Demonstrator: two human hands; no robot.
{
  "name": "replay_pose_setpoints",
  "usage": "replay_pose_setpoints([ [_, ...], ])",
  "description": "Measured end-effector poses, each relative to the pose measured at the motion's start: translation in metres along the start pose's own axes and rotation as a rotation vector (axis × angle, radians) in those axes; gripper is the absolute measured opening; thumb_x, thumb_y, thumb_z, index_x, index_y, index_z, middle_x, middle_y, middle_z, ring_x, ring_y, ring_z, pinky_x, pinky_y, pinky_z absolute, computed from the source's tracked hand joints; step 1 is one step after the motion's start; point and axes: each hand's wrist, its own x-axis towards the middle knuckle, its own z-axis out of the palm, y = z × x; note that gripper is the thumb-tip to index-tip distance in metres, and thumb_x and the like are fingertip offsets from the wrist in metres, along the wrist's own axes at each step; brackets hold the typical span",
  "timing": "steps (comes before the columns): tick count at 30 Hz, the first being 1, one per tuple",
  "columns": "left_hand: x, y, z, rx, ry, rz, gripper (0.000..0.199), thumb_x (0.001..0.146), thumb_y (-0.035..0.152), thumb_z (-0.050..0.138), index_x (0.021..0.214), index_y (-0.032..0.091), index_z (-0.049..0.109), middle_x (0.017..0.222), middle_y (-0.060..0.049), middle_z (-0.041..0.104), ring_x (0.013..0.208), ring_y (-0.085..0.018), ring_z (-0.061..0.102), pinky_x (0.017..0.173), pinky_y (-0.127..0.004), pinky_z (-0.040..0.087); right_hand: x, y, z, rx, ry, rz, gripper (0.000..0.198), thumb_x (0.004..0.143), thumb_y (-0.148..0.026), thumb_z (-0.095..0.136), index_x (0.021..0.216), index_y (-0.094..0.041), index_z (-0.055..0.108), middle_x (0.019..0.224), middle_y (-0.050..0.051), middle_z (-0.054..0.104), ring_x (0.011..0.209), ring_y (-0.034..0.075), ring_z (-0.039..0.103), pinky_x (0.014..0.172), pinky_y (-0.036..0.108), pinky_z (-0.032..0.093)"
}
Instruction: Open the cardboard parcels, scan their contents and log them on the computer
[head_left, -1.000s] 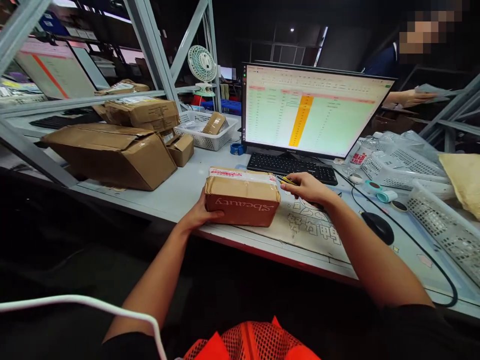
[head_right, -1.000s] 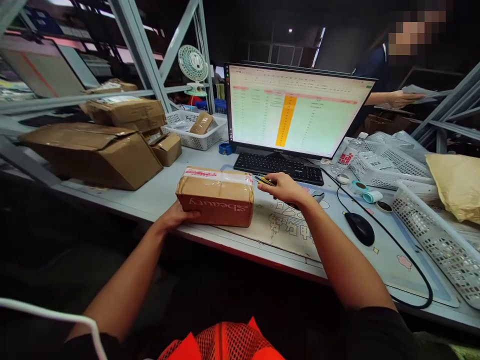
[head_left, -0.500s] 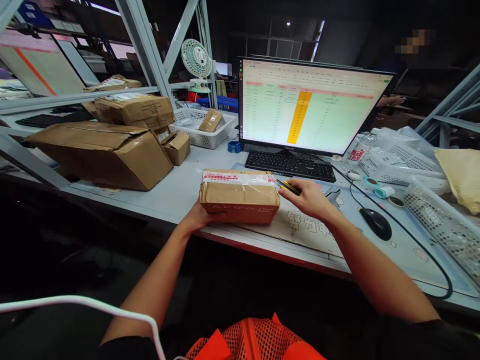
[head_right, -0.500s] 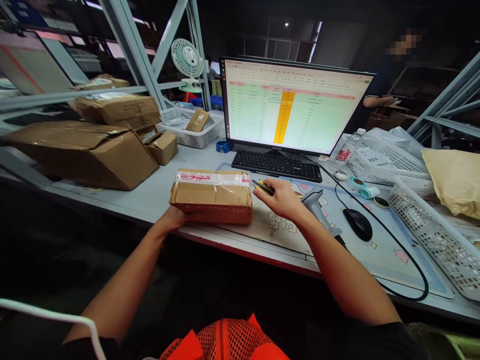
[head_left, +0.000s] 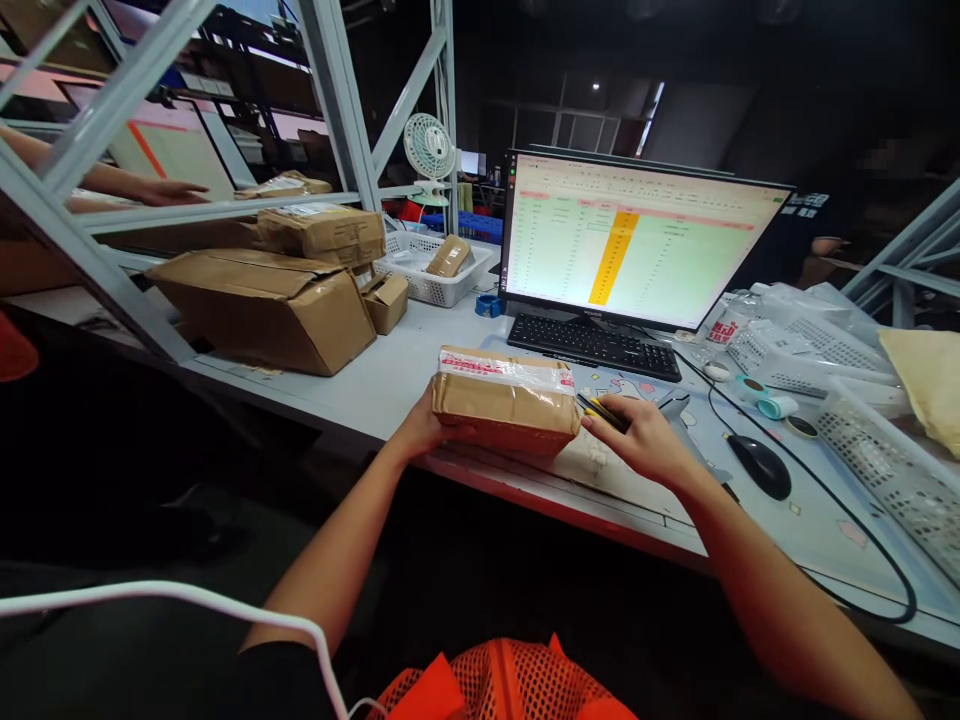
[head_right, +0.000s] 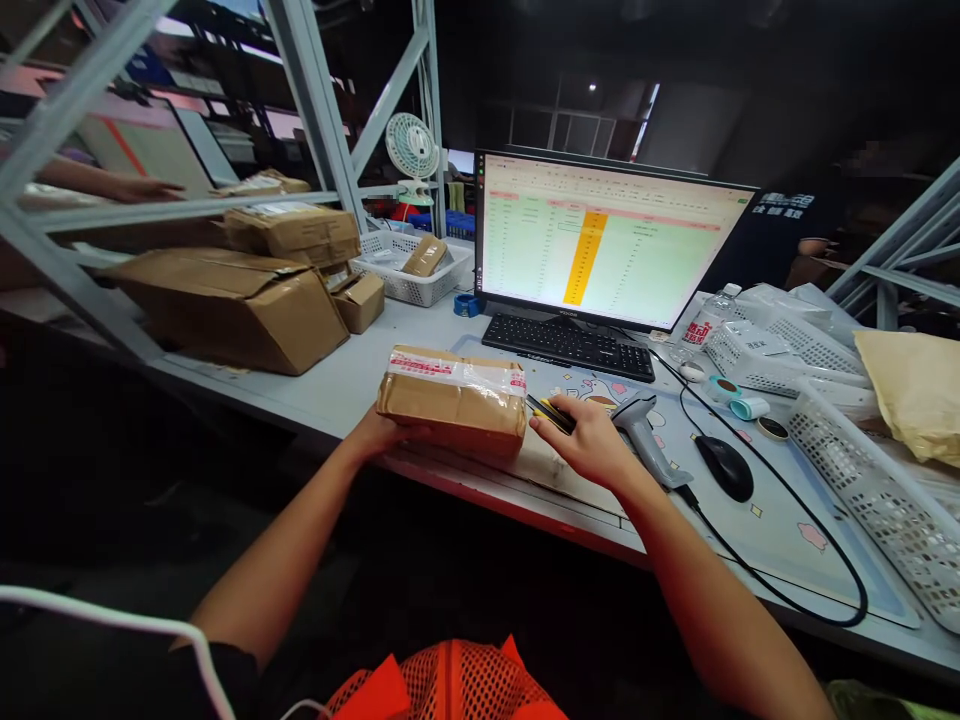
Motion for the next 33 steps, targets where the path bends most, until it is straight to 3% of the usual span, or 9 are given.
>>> replay_pose_setpoints([
  [4,0.003,0.002,0.005,-0.057,0.031,0.056,0.121,0.061,0.066,0.096,0.157,0.016,0.042,0.151,-0.019,0.059,0.142,-0.042,0.055,0.122,-0.051,0.047,-0.008,0.004,0.0,-0.026,0.029,0.024,0.042,0.093,-0.064,0.06,0.078,-0.025,0.061,0.071,0.002,0.057,0.07,0.02,0.052,0.065,0.033,0.039],
  [6,0.004,0.006,0.006,-0.075,0.052,0.083,0.127,0.062,0.067,0.095,0.163,0.017,0.036,0.154,-0.019,0.055,0.141,-0.04,0.056,0.119,-0.051,0.049,-0.01,0.013,-0.001,-0.05,0.065,0.077,0.042,0.091,-0.065,0.062,0.087,-0.024,0.068,0.076,0.003,0.064,0.073,0.022,0.057,0.068,0.033,0.042],
  [8,0.003,0.014,0.002,-0.022,0.151,0.114,0.132,0.063,0.069,0.095,0.167,0.02,0.03,0.156,-0.019,0.052,0.14,-0.039,0.056,0.117,-0.051,0.051,-0.011,0.024,-0.004,-0.1,0.091,0.163,0.044,0.092,-0.062,0.061,0.102,-0.021,0.073,0.085,0.005,0.07,0.077,0.024,0.062,0.071,0.034,0.045],
  [11,-0.006,0.047,-0.013,0.286,0.382,0.215,0.132,0.065,0.064,0.096,0.171,0.025,0.028,0.152,-0.018,0.051,0.14,-0.039,0.053,0.118,-0.054,0.047,-0.014,0.035,-0.016,-0.217,0.087,0.294,0.045,0.096,-0.048,0.056,0.124,-0.016,0.069,0.094,0.01,0.074,0.078,0.025,0.067,0.071,0.035,0.048],
  [13,-0.016,0.081,-0.022,0.591,0.44,0.303,0.123,0.071,0.057,0.095,0.171,0.027,0.031,0.149,-0.018,0.051,0.141,-0.04,0.049,0.122,-0.057,0.041,-0.015,0.028,-0.026,-0.284,0.077,0.31,0.046,0.097,-0.041,0.057,0.133,-0.014,0.065,0.095,0.012,0.075,0.079,0.026,0.068,0.072,0.034,0.049],
  [17,-0.034,0.15,-0.02,1.061,0.295,0.317,0.096,0.087,0.047,0.085,0.168,0.024,0.038,0.15,-0.02,0.051,0.14,-0.044,0.044,0.121,-0.062,0.033,-0.009,-0.018,-0.03,-0.367,0.075,0.199,0.049,0.099,-0.039,0.062,0.143,-0.017,0.06,0.101,0.012,0.078,0.084,0.027,0.072,0.076,0.034,0.052],
  [20,-0.041,0.175,-0.001,1.229,0.179,0.271,0.092,0.09,0.038,0.081,0.168,0.018,0.038,0.148,-0.023,0.053,0.135,-0.044,0.045,0.114,-0.062,0.036,0.005,-0.06,-0.013,-0.505,0.048,0.107,0.058,0.103,-0.038,0.06,0.158,-0.022,0.052,0.114,0.015,0.078,0.097,0.031,0.074,0.083,0.036,0.053],
  [25,-0.048,0.181,0.022,1.27,0.126,0.25,0.085,0.093,0.023,0.07,0.17,0.017,0.034,0.148,-0.023,0.053,0.134,-0.044,0.045,0.111,-0.061,0.035,0.03,-0.099,0.022,-0.683,0.019,0.076,0.069,0.108,-0.035,0.05,0.173,-0.023,0.031,0.125,0.02,0.075,0.109,0.036,0.073,0.092,0.041,0.055],
  [33,-0.048,0.179,0.025,1.276,0.154,0.255,0.087,0.091,0.019,0.072,0.169,0.016,0.034,0.147,-0.023,0.053,0.133,-0.042,0.047,0.109,-0.058,0.035,0.042,-0.118,0.055,-0.787,0.086,0.146,0.073,0.105,-0.015,0.042,0.174,-0.008,0.018,0.119,0.025,0.075,0.105,0.033,0.076,0.09,0.041,0.059],
])
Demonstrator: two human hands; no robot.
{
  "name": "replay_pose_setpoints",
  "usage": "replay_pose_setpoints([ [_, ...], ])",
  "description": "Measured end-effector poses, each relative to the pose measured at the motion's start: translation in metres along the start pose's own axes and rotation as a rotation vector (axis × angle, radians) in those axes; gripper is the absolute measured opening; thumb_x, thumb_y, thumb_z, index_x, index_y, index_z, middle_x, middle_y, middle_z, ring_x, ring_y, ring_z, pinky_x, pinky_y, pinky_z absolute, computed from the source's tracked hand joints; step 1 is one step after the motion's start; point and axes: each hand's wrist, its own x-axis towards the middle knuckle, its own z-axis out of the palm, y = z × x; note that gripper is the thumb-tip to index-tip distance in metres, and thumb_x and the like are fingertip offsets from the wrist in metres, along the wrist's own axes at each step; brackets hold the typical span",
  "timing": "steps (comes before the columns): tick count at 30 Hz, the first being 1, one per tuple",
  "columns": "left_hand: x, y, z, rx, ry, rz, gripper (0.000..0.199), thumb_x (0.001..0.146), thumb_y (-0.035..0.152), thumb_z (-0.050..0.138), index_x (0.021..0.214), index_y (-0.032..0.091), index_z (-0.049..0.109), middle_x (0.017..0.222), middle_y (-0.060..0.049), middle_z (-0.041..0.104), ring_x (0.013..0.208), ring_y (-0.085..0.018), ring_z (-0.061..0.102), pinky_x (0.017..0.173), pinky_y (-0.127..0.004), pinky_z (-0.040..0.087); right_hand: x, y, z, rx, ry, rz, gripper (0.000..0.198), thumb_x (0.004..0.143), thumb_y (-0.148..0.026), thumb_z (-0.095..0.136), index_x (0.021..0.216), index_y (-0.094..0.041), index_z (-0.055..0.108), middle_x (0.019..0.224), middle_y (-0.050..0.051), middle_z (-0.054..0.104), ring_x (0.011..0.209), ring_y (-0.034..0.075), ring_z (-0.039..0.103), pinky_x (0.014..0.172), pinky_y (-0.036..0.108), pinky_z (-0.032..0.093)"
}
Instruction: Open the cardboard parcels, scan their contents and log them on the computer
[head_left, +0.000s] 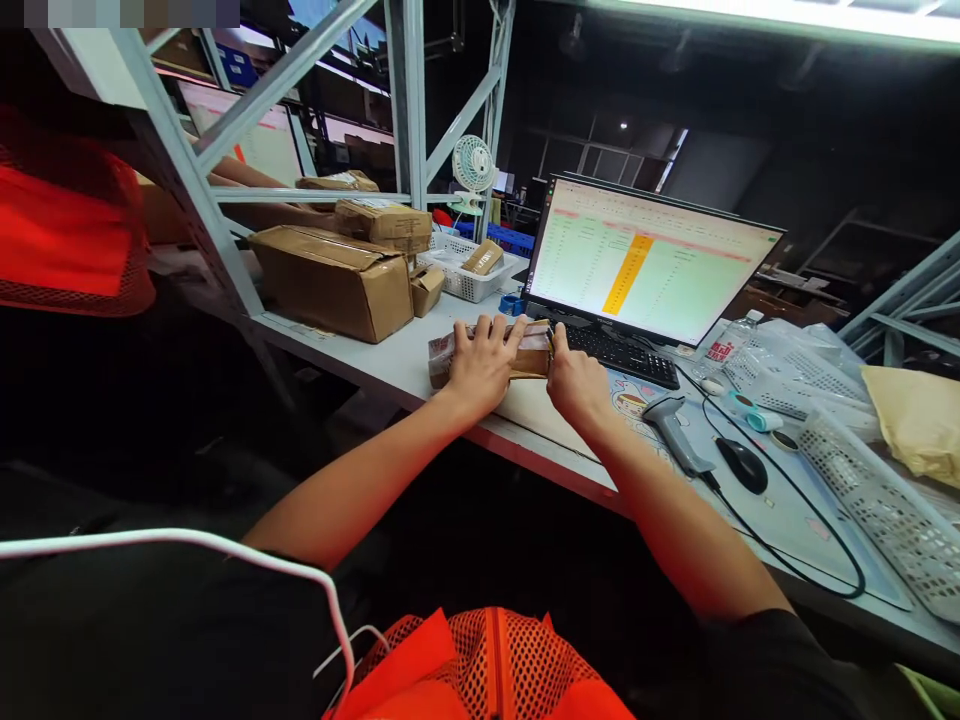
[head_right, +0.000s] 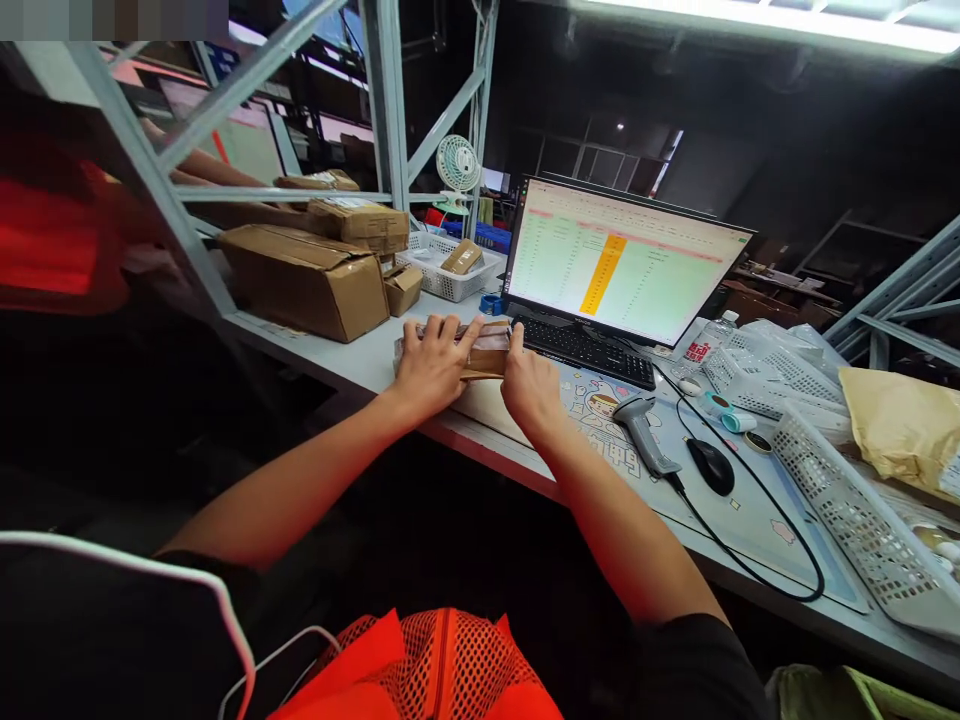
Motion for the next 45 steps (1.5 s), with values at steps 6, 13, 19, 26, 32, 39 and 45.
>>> replay_pose_setpoints([
  [6,0.002,-0.006,0.003,-0.013,-0.01,-0.029,0.087,0.089,0.019,0.073,0.168,0.021,0.035,0.145,-0.021,0.053,0.131,-0.04,0.046,0.105,-0.055,0.037,-0.012,-0.017,0.003,-0.053,-0.068,0.017,0.07,0.099,-0.002,0.037,0.168,0.001,0.026,0.119,0.028,0.075,0.107,0.031,0.077,0.089,0.037,0.059],
  [13,0.001,-0.021,0.006,-0.056,0.026,-0.017,0.093,0.086,0.029,0.081,0.168,0.021,0.037,0.144,-0.021,0.054,0.131,-0.04,0.046,0.102,-0.052,0.039,-0.029,-0.009,0.005,-0.016,-0.165,-0.039,0.053,0.1,-0.007,0.043,0.152,-0.003,0.05,0.115,0.024,0.076,0.108,0.034,0.076,0.086,0.037,0.057],
  [19,-0.019,-0.074,0.013,-0.346,0.226,-0.173,0.107,0.076,0.057,0.09,0.166,0.022,0.042,0.142,-0.016,0.055,0.13,-0.037,0.052,0.112,-0.052,0.046,-0.022,0.056,0.011,0.529,0.091,-0.092,0.053,0.098,-0.037,0.058,0.149,-0.022,0.056,0.098,0.008,0.079,0.076,0.025,0.076,0.078,0.035,0.057],
  [26,-0.033,-0.112,0.053,-0.802,0.505,-0.236,0.11,0.074,0.051,0.095,0.164,0.021,0.039,0.146,-0.016,0.053,0.139,-0.034,0.053,0.121,-0.051,0.043,0.001,0.1,0.022,0.773,0.164,-0.005,0.065,0.088,-0.056,0.061,0.143,-0.021,0.06,0.08,0.005,0.076,0.069,0.031,0.076,0.075,0.045,0.062],
  [32,-0.032,-0.096,0.09,-1.125,0.356,-0.049,0.121,0.068,0.058,0.097,0.166,0.02,0.037,0.15,-0.017,0.052,0.142,-0.035,0.054,0.123,-0.05,0.044,0.004,0.109,-0.003,0.606,0.172,-0.241,0.056,0.096,-0.049,0.056,0.145,-0.024,0.066,0.098,0.009,0.081,0.083,0.03,0.078,0.082,0.044,0.06],
  [39,-0.02,-0.089,0.097,-1.104,0.298,0.053,0.114,0.069,0.06,0.095,0.163,0.022,0.044,0.147,-0.015,0.054,0.141,-0.035,0.054,0.122,-0.049,0.045,0.007,0.065,-0.049,0.255,0.131,-0.604,0.043,0.109,-0.041,0.05,0.147,-0.03,0.068,0.129,0.006,0.078,0.106,0.026,0.075,0.086,0.033,0.054],
  [45,-0.023,-0.094,0.091,-1.087,0.255,0.049,0.115,0.068,0.059,0.097,0.163,0.024,0.044,0.147,-0.014,0.055,0.14,-0.034,0.056,0.121,-0.048,0.047,0.021,0.049,-0.057,0.167,0.166,-0.64,0.04,0.11,-0.038,0.052,0.146,-0.031,0.068,0.13,0.005,0.077,0.104,0.024,0.074,0.079,0.029,0.051],
])
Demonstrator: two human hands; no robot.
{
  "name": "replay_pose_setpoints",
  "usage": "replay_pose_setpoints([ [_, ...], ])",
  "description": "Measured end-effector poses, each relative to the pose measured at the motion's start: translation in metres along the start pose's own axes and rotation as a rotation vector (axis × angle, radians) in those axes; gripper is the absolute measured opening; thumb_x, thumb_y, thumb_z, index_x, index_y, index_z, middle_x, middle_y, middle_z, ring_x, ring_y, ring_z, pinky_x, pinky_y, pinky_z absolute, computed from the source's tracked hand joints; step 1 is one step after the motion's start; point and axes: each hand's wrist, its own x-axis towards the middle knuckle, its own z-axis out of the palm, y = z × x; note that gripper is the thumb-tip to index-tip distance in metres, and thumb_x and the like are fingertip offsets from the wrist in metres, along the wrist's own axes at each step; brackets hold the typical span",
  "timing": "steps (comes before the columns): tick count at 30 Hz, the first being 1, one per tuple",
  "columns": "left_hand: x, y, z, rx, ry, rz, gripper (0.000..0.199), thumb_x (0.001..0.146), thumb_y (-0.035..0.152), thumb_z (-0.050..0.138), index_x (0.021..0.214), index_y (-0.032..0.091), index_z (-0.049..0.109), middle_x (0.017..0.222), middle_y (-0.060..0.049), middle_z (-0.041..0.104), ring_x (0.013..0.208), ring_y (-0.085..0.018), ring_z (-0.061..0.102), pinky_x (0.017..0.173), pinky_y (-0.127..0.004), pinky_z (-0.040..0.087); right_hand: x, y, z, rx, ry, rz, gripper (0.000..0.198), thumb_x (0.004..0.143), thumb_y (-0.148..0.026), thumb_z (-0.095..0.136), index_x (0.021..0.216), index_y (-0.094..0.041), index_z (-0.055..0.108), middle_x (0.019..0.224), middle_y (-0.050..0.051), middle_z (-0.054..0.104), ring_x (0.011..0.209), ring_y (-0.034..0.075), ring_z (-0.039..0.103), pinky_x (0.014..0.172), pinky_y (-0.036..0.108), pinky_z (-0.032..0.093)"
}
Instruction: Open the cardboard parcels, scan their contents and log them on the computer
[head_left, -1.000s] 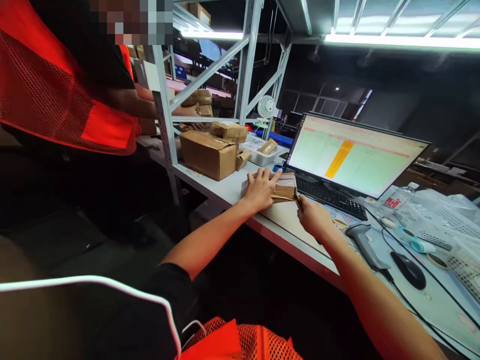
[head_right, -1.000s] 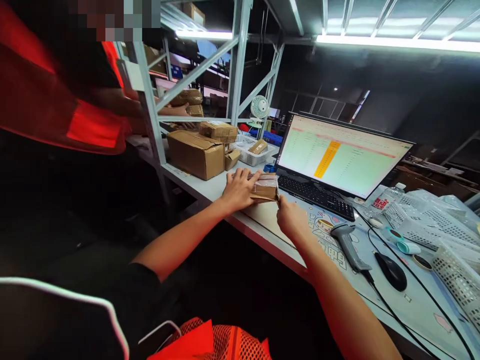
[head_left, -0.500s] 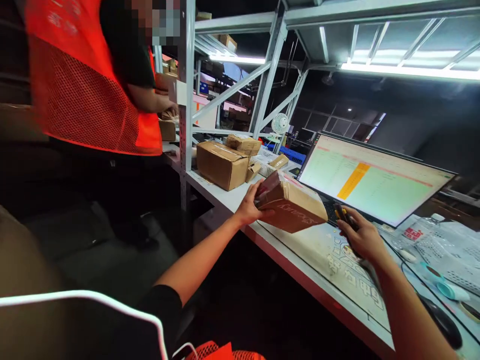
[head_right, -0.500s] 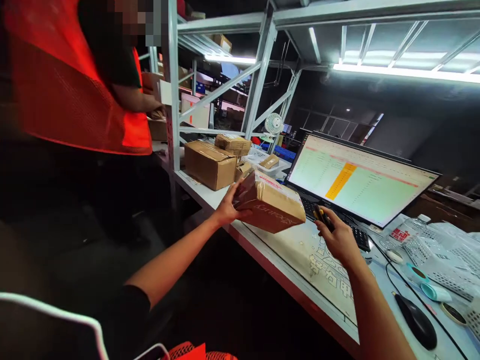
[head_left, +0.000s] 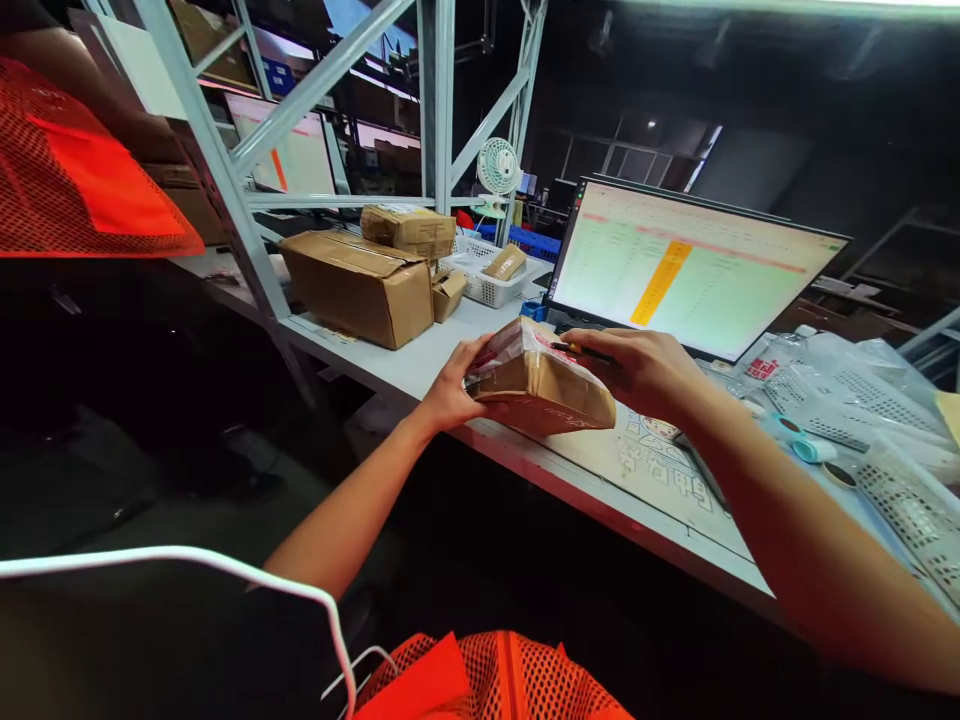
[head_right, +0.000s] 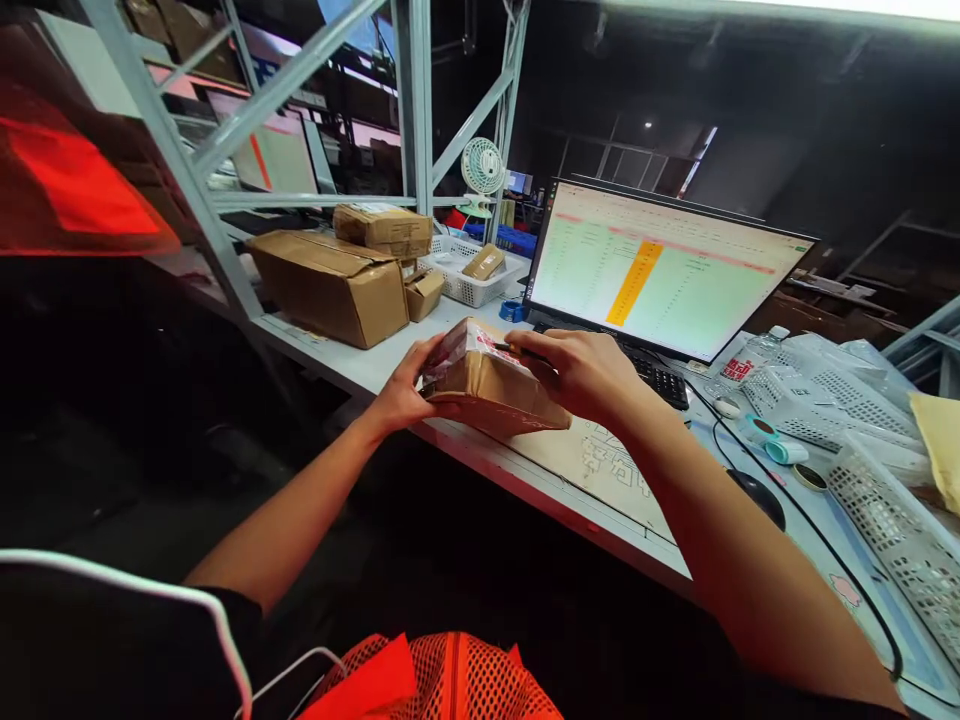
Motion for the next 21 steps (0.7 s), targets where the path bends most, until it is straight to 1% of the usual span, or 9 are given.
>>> replay_pose_setpoints([
  [5,-0.004,-0.009,-0.005,-0.059,-0.025,-0.072,0.115,0.064,0.056,0.099,0.161,0.027,0.046,0.149,-0.012,0.055,0.142,-0.035,0.055,0.122,-0.048,0.048,0.007,-0.001,0.009,0.007,-0.056,-0.058,0.041,0.111,-0.038,0.05,0.148,-0.032,0.067,0.135,0.004,0.076,0.106,0.025,0.074,0.078,0.029,0.049],
  [9,-0.007,-0.022,-0.008,-0.138,-0.054,-0.154,0.113,0.062,0.055,0.1,0.16,0.031,0.048,0.154,-0.01,0.054,0.143,-0.035,0.056,0.122,-0.048,0.047,0.01,0.002,0.019,-0.021,-0.129,-0.051,0.04,0.112,-0.041,0.05,0.146,-0.033,0.068,0.13,0.004,0.077,0.096,0.024,0.074,0.072,0.028,0.045],
  [11,-0.008,-0.028,-0.009,-0.177,-0.054,-0.193,0.115,0.06,0.056,0.101,0.159,0.031,0.048,0.157,-0.011,0.053,0.145,-0.036,0.054,0.124,-0.049,0.046,0.009,0.009,0.024,-0.054,-0.158,-0.045,0.04,0.111,-0.04,0.05,0.146,-0.034,0.068,0.125,0.005,0.079,0.091,0.023,0.073,0.07,0.028,0.044],
  [13,-0.011,-0.033,-0.01,-0.207,-0.038,-0.231,0.118,0.058,0.057,0.101,0.159,0.029,0.047,0.159,-0.012,0.052,0.147,-0.037,0.052,0.124,-0.051,0.046,0.001,0.023,0.028,-0.078,-0.194,-0.028,0.042,0.11,-0.041,0.049,0.147,-0.034,0.067,0.122,0.006,0.079,0.089,0.024,0.073,0.069,0.029,0.043],
  [15,-0.014,-0.04,-0.013,-0.21,-0.019,-0.266,0.12,0.058,0.058,0.101,0.16,0.029,0.045,0.16,-0.014,0.052,0.148,-0.038,0.051,0.123,-0.053,0.047,-0.014,0.044,0.034,-0.12,-0.254,0.034,0.042,0.111,-0.042,0.047,0.147,-0.033,0.067,0.117,0.008,0.079,0.089,0.025,0.073,0.07,0.031,0.044],
  [16,-0.017,-0.044,-0.014,-0.209,-0.017,-0.279,0.12,0.058,0.058,0.1,0.16,0.028,0.045,0.16,-0.015,0.052,0.148,-0.038,0.052,0.122,-0.054,0.047,-0.024,0.056,0.037,-0.161,-0.307,0.092,0.041,0.11,-0.04,0.046,0.144,-0.033,0.07,0.112,0.009,0.08,0.087,0.025,0.073,0.07,0.031,0.045],
  [19,-0.024,-0.058,-0.02,-0.233,-0.037,-0.293,0.12,0.058,0.056,0.101,0.159,0.027,0.044,0.158,-0.016,0.055,0.146,-0.039,0.053,0.123,-0.058,0.045,-0.061,0.089,0.053,-0.265,-0.513,0.321,0.038,0.109,-0.038,0.046,0.131,-0.033,0.077,0.095,0.01,0.079,0.077,0.027,0.071,0.07,0.034,0.047],
  [20,-0.026,-0.062,-0.021,-0.25,-0.053,-0.297,0.119,0.059,0.055,0.101,0.16,0.027,0.043,0.157,-0.017,0.056,0.146,-0.039,0.054,0.124,-0.06,0.044,-0.073,0.095,0.061,-0.255,-0.548,0.385,0.039,0.109,-0.04,0.046,0.131,-0.032,0.077,0.096,0.01,0.078,0.077,0.027,0.071,0.07,0.035,0.048],
  [21,-0.027,-0.066,-0.021,-0.266,-0.073,-0.301,0.118,0.06,0.053,0.101,0.16,0.028,0.042,0.157,-0.017,0.056,0.147,-0.039,0.054,0.125,-0.061,0.042,-0.084,0.099,0.071,-0.224,-0.547,0.435,0.041,0.11,-0.041,0.044,0.135,-0.032,0.075,0.101,0.011,0.078,0.081,0.028,0.072,0.072,0.036,0.05],
])
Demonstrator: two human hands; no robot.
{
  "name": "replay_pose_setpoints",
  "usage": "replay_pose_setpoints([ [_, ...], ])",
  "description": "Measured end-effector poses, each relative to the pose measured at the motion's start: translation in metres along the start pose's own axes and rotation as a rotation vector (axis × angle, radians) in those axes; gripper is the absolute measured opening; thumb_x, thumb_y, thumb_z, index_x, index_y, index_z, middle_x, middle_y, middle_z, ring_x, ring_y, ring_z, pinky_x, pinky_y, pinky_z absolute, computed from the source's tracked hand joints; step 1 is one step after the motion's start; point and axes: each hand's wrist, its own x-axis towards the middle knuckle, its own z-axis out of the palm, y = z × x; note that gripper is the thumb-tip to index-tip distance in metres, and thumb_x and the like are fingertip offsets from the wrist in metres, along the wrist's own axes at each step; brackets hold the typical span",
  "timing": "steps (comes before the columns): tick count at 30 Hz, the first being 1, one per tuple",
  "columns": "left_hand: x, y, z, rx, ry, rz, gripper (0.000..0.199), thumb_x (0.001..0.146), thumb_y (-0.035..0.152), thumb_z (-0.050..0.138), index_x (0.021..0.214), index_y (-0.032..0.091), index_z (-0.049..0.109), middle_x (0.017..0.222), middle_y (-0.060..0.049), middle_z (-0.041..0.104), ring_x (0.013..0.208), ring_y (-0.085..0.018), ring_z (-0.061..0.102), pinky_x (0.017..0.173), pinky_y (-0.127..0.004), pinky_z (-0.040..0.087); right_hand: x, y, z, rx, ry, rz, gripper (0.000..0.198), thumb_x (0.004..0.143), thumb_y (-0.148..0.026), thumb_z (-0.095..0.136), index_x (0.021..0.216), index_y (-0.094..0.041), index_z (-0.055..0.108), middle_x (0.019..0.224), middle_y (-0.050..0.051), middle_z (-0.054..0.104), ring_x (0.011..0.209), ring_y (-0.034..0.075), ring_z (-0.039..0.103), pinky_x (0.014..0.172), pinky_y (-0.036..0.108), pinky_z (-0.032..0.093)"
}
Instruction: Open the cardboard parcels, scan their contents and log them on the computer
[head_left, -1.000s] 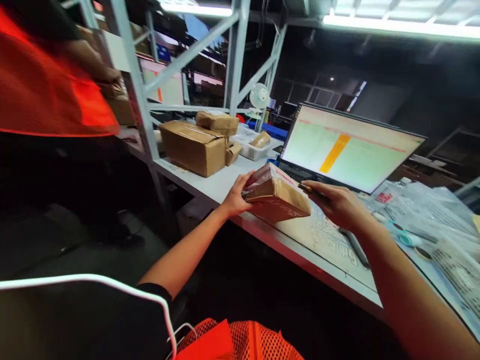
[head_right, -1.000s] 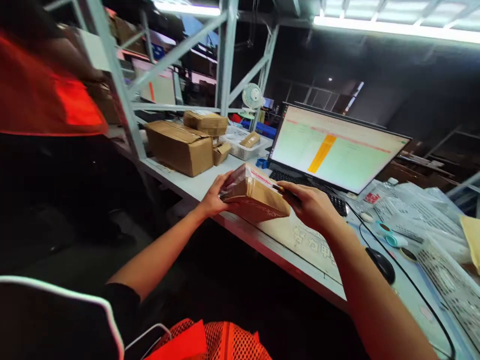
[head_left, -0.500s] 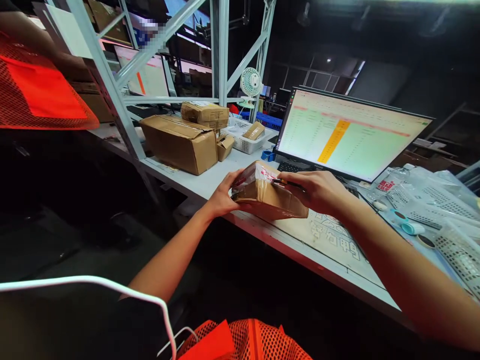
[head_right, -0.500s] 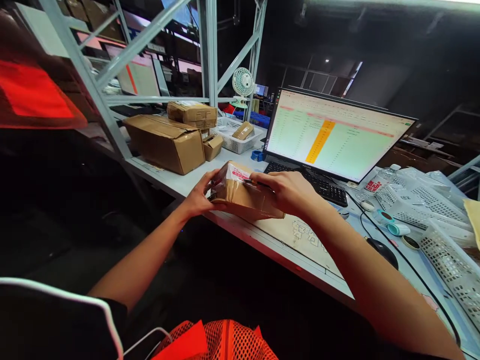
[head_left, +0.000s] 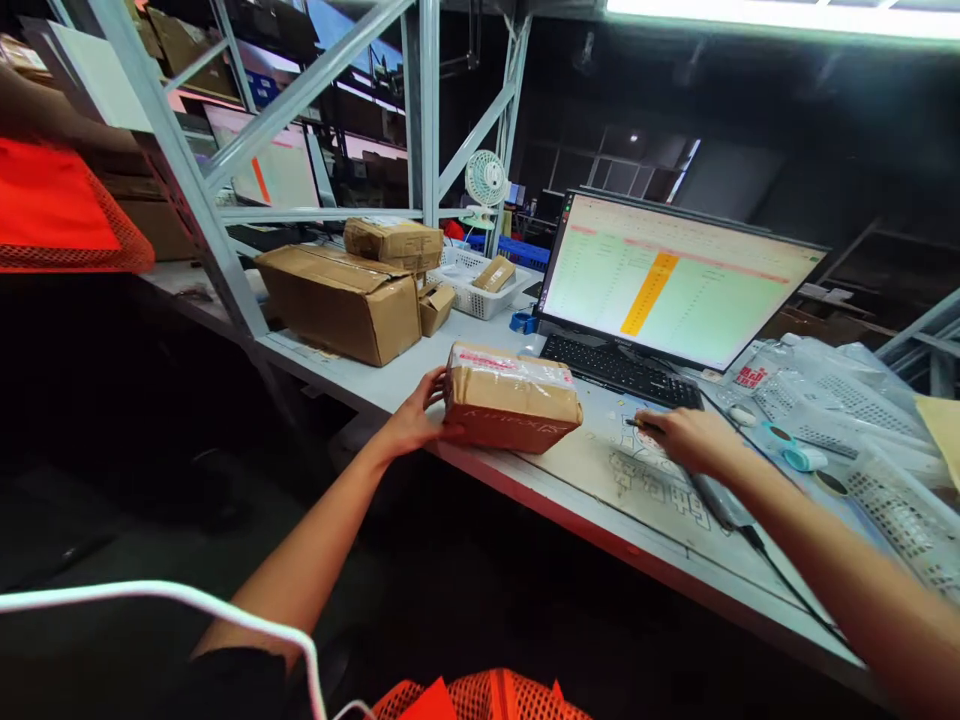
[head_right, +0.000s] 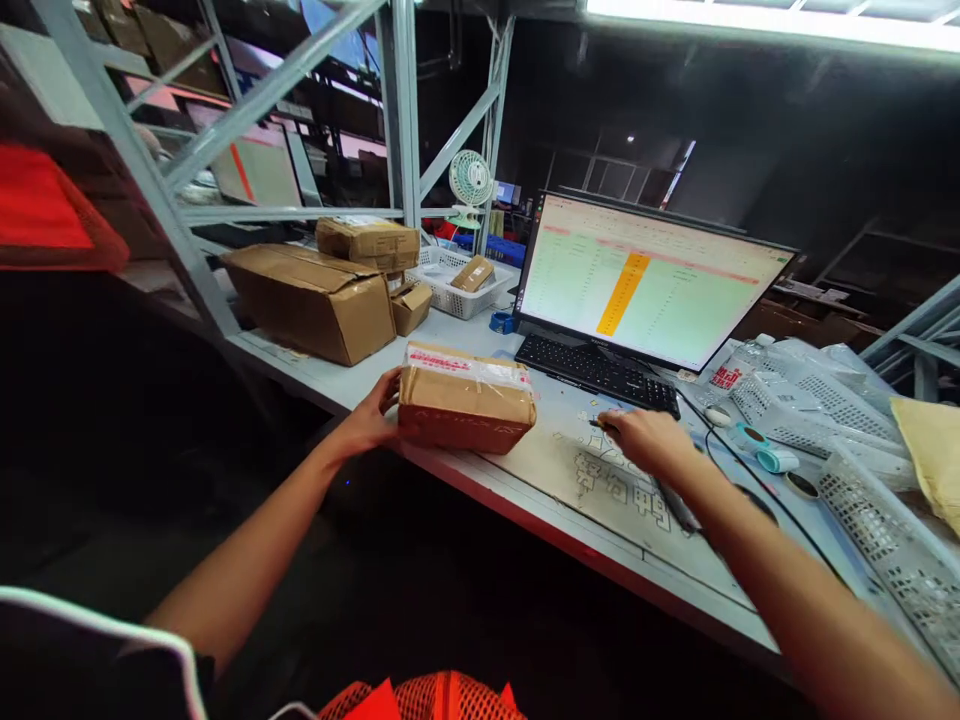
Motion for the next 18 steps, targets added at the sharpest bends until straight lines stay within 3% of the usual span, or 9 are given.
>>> replay_pose_setpoints([
  [5,0.013,-0.005,0.014,-0.041,-0.124,-0.03,0.121,0.064,0.05,0.101,0.164,0.028,0.036,0.163,-0.018,0.05,0.153,-0.039,0.048,0.13,-0.064,0.033,0.005,-0.024,0.067,0.132,0.064,0.067,0.053,0.112,-0.033,0.038,0.162,-0.025,0.052,0.121,0.017,0.072,0.109,0.031,0.071,0.087,0.038,0.052],
  [8,0.025,0.0,0.031,-0.064,-0.206,-0.039,0.124,0.063,0.051,0.1,0.165,0.026,0.035,0.164,-0.019,0.049,0.156,-0.039,0.045,0.132,-0.061,0.031,0.016,-0.038,0.081,0.197,0.049,0.117,0.053,0.106,-0.021,0.045,0.157,-0.019,0.059,0.121,0.021,0.072,0.112,0.034,0.07,0.092,0.042,0.052],
  [10,0.032,0.004,0.04,-0.076,-0.246,-0.047,0.123,0.064,0.05,0.1,0.166,0.026,0.035,0.164,-0.019,0.049,0.155,-0.037,0.045,0.132,-0.059,0.032,0.025,-0.036,0.072,0.244,0.069,0.112,0.05,0.104,-0.016,0.043,0.148,-0.015,0.066,0.123,0.021,0.072,0.113,0.032,0.07,0.095,0.042,0.053],
  [13,0.04,0.008,0.049,-0.08,-0.3,-0.061,0.122,0.066,0.048,0.098,0.167,0.026,0.034,0.167,-0.019,0.046,0.157,-0.036,0.044,0.131,-0.057,0.033,0.036,-0.027,0.037,0.524,0.335,0.049,0.048,0.107,-0.023,0.037,0.143,-0.013,0.069,0.131,0.019,0.072,0.117,0.028,0.07,0.102,0.04,0.054],
  [15,0.046,0.01,0.052,-0.066,-0.325,-0.069,0.122,0.066,0.048,0.098,0.168,0.025,0.035,0.168,-0.019,0.045,0.157,-0.037,0.044,0.131,-0.057,0.033,0.043,-0.027,0.008,0.81,0.517,-0.093,0.046,0.108,-0.036,0.044,0.14,-0.017,0.071,0.135,0.015,0.073,0.121,0.027,0.069,0.107,0.042,0.053],
  [16,0.049,0.01,0.052,-0.051,-0.337,-0.07,0.122,0.065,0.049,0.099,0.167,0.024,0.036,0.168,-0.019,0.045,0.157,-0.038,0.043,0.131,-0.057,0.033,0.047,-0.029,-0.007,0.911,0.542,-0.192,0.045,0.106,-0.042,0.05,0.137,-0.02,0.074,0.136,0.013,0.073,0.123,0.027,0.069,0.11,0.043,0.052],
  [18,0.055,0.012,0.049,-0.008,-0.367,-0.079,0.122,0.064,0.052,0.099,0.166,0.024,0.038,0.168,-0.018,0.045,0.157,-0.039,0.042,0.132,-0.057,0.032,0.055,-0.039,-0.03,0.972,0.465,-0.388,0.043,0.103,-0.049,0.058,0.13,-0.023,0.078,0.139,0.01,0.072,0.128,0.028,0.067,0.115,0.045,0.05],
])
